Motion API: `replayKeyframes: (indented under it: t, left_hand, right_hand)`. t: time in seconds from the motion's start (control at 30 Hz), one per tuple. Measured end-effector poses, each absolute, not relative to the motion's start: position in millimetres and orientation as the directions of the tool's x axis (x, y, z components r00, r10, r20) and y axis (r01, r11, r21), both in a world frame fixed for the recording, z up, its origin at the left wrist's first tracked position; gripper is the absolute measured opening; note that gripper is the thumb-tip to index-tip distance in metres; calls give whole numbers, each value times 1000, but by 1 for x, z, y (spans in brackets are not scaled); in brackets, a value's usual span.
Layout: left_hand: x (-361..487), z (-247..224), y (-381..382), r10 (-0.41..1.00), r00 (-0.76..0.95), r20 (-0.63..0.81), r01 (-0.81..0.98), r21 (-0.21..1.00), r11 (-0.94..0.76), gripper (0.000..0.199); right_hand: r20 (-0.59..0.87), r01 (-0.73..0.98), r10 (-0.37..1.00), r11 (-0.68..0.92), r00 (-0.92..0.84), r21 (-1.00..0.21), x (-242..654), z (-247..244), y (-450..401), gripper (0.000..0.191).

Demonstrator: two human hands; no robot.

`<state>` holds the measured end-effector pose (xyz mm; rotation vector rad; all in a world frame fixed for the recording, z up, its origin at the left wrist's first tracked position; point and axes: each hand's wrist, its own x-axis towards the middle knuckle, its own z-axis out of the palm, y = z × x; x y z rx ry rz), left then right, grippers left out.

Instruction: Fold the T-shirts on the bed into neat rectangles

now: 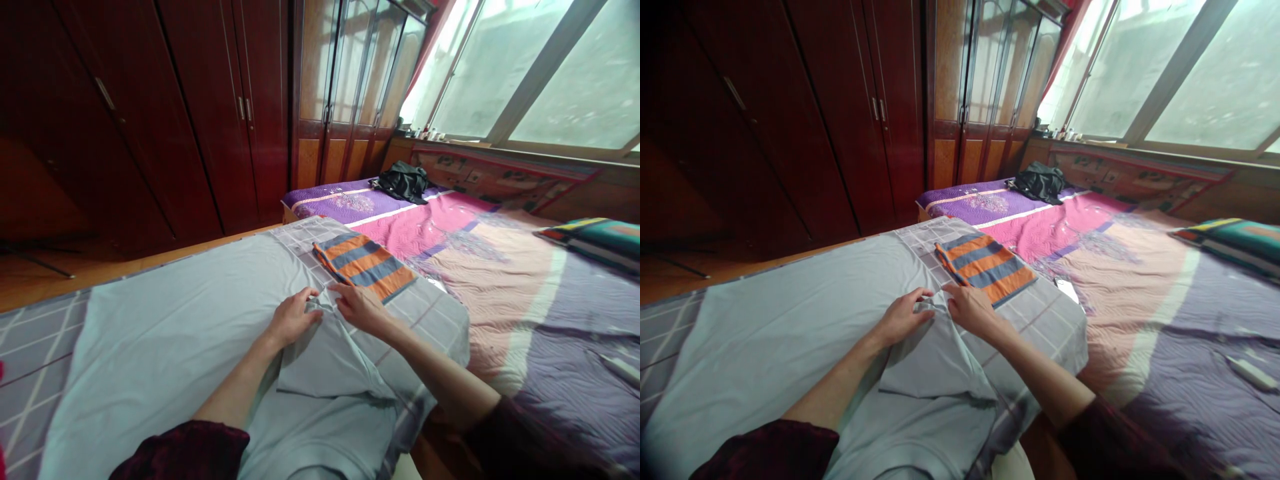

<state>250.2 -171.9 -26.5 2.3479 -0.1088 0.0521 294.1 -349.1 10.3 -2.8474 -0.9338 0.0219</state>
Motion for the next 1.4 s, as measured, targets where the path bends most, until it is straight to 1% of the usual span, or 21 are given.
replayKeyframes:
  t: [0.1, 0.23, 0.3, 0.37, 0.47, 0.57, 0.63, 0.8, 0.9, 1.0, 1.07, 1.13, 1.23, 1.4]
  left_hand:
    - [253, -27, -169, -31, 997, 76, -76, 726, -684, 26]
    - [259, -29, -164, 52, 998, 44, 5, 710, -704, 26]
    - [260, -30, -163, 70, 997, 25, 32, 702, -711, 26]
    - [259, -30, -162, 59, 998, 16, 31, 703, -711, 30]
    - [258, -29, -162, 41, 999, 13, 19, 715, -699, 39]
    - [258, -29, -162, 57, 998, 14, 29, 730, -683, 42]
    - [258, -29, -163, 79, 997, 19, 40, 734, -677, 38]
    - [257, -27, -163, 140, 990, 11, 88, 729, -679, 29]
    - [257, -27, -163, 189, 982, 1, 129, 724, -677, 26]
    - [258, -29, -163, 203, 979, 0, 139, 727, -673, 27]
    - [258, -31, -162, 201, 980, -3, 140, 729, -670, 28]
    - [259, -31, -161, 201, 980, -5, 141, 729, -669, 28]
    - [259, -32, -161, 198, 980, -2, 137, 727, -673, 27]
    - [258, -33, -162, 190, 982, 4, 129, 719, -682, 26]
  right_hand:
    - [-39, 632, 639, -767, 768, -110, 322, 9, -326, 41]
    - [-114, 632, 633, -773, 765, -52, 341, 9, -314, 29]
    - [-129, 615, 612, -788, 780, -22, 344, 9, -313, 27]
    - [-133, 608, 603, -794, 786, -3, 345, 8, -313, 28]
    - [-145, 642, 637, -767, 757, -16, 344, 9, -313, 30]
    - [-168, 700, 698, -712, 696, -54, 341, 11, -313, 31]
    - [-170, 704, 701, -708, 693, -50, 342, 13, -313, 30]
    - [-122, 619, 611, -785, 782, 36, 349, 18, -315, 28]
    - [-84, 620, 616, -783, 783, 41, 340, 23, -315, 29]
    - [-54, 687, 686, -727, 726, 7, 310, 27, -315, 29]
    - [-51, 754, 755, -656, 654, -32, 282, 27, -318, 25]
    - [-98, 829, 835, -549, 541, -104, 256, 27, -323, 23]
    - [-235, 876, 906, -408, 352, -256, 230, 27, -332, 24]
    - [-269, 867, 930, -339, 250, -366, 224, 30, -343, 22]
